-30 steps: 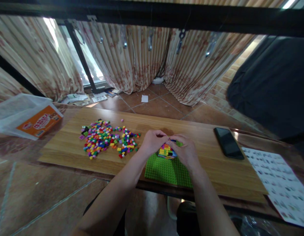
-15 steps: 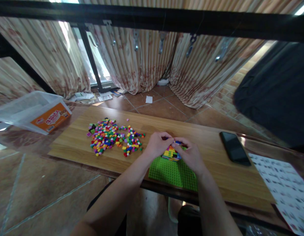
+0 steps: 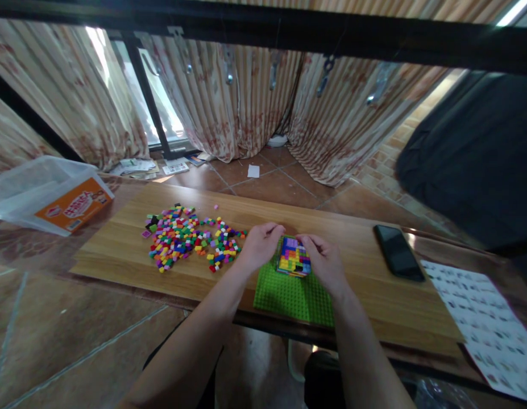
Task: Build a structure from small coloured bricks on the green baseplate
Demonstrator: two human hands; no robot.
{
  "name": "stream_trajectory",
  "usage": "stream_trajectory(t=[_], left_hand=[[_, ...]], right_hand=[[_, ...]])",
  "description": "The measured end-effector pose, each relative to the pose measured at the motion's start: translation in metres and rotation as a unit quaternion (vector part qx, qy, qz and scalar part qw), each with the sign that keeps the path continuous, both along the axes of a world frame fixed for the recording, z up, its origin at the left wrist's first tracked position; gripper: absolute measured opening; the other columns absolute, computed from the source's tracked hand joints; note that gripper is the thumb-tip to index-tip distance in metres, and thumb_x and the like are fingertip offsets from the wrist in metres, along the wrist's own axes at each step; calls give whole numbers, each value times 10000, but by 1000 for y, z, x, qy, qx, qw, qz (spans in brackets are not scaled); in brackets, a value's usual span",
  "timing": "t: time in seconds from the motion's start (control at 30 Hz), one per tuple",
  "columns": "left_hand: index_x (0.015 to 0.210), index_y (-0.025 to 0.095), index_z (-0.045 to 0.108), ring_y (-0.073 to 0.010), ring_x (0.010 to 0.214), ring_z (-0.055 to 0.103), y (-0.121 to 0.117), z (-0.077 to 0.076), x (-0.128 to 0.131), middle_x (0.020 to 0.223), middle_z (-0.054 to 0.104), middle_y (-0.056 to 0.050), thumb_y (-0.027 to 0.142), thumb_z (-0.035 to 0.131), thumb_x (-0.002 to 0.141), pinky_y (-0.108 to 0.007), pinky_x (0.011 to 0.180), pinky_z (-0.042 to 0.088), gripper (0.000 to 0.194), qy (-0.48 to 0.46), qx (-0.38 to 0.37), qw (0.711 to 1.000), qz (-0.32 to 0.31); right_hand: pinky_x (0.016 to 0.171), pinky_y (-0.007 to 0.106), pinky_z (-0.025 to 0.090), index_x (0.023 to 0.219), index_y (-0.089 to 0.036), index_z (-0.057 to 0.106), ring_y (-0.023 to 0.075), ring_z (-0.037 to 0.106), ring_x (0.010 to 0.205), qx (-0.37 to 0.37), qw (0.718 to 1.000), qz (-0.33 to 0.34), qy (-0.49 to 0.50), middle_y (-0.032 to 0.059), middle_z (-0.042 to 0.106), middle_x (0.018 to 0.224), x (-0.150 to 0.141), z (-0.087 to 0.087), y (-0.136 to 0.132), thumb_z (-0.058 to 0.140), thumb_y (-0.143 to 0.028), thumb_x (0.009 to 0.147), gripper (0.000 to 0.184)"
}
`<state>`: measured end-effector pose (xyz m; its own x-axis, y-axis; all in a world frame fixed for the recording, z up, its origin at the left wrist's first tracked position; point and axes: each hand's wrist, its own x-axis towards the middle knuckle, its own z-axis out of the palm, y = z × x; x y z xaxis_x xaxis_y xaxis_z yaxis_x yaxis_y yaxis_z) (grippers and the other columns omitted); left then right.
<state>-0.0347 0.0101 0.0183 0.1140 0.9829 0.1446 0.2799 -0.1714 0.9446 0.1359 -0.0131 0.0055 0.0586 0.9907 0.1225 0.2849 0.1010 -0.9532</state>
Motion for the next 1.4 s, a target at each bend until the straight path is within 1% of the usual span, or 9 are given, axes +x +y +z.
stream_trajectory(t=[0.17, 0.3, 0.43, 0.67, 0.77, 0.87, 1.1, 1.23, 1.4], left_hand=[[725, 144, 689, -148, 697, 598, 0, 6, -14, 699, 675, -25, 323, 494, 875, -240, 660, 434, 304, -9, -7, 1000, 25], [676, 152, 651, -133, 626, 538, -1, 5, -16, 622, 602, 1, 327, 499, 864, -239, 616, 404, 299, 0, -8, 1000, 7], [627, 161, 608, -123, 580, 484, -1, 2, -14, 581, 543, 15, 333, 495, 858, -235, 569, 370, 309, 0, -18, 1000, -13], [630, 162, 625, -128, 605, 512, -4, 1, -9, 603, 582, 3, 331, 496, 866, -227, 561, 382, 318, 3, -19, 1000, -22], [738, 159, 693, -143, 681, 584, -6, -1, -5, 717, 682, -22, 312, 518, 859, -231, 629, 446, 262, -9, -16, 999, -44], [811, 158, 725, -153, 726, 626, -7, -4, -2, 792, 728, -40, 285, 536, 850, -246, 695, 488, 231, -10, -18, 999, -49], [824, 161, 734, -160, 761, 658, -11, -4, 0, 830, 746, -51, 227, 560, 830, -260, 742, 514, 186, -6, 1, 1000, -31], [823, 163, 731, -158, 759, 654, -11, -5, 1, 816, 739, -46, 212, 557, 829, -254, 726, 514, 181, -3, -1, 1000, -27], [841, 164, 721, -153, 754, 648, -10, -7, 1, 813, 733, -40, 240, 575, 829, -245, 707, 505, 165, -5, 3, 1000, -31]], right_hand=[[706, 307, 522, 879, -172, 766, 208, 678, 779, -35, 998, -11, 50, 52, 756, 845, -7, -2, 1, 595, -592, 813, 459], [715, 303, 519, 848, -179, 767, 206, 673, 777, -21, 998, 0, 54, 45, 754, 830, -12, -4, 1, 650, -552, 774, 398], [702, 312, 522, 829, -180, 764, 213, 674, 758, -19, 998, -13, 53, 52, 760, 823, -14, -5, 3, 670, -534, 747, 375], [681, 304, 518, 831, -189, 765, 208, 672, 741, -6, 999, -17, 38, 47, 761, 812, -15, -7, 1, 659, -508, 772, 341], [701, 312, 525, 834, -197, 772, 212, 680, 756, -2, 999, -20, 38, 45, 765, 819, -14, -9, 1, 662, -514, 769, 342], [720, 322, 534, 837, -202, 782, 215, 685, 767, -9, 998, -17, 52, 44, 772, 834, -13, -9, 2, 688, -511, 744, 336], [667, 303, 514, 771, -206, 786, 192, 662, 685, -26, 996, -29, 78, 26, 759, 748, -14, -8, 6, 734, -470, 686, 282], [638, 293, 513, 737, -206, 781, 177, 647, 643, -38, 993, -36, 109, 18, 750, 715, -16, -7, 7, 761, -478, 639, 291], [636, 303, 540, 763, -207, 776, 179, 658, 636, -60, 988, -31, 140, 18, 755, 734, -18, -7, 4, 772, -563, 610, 388]])
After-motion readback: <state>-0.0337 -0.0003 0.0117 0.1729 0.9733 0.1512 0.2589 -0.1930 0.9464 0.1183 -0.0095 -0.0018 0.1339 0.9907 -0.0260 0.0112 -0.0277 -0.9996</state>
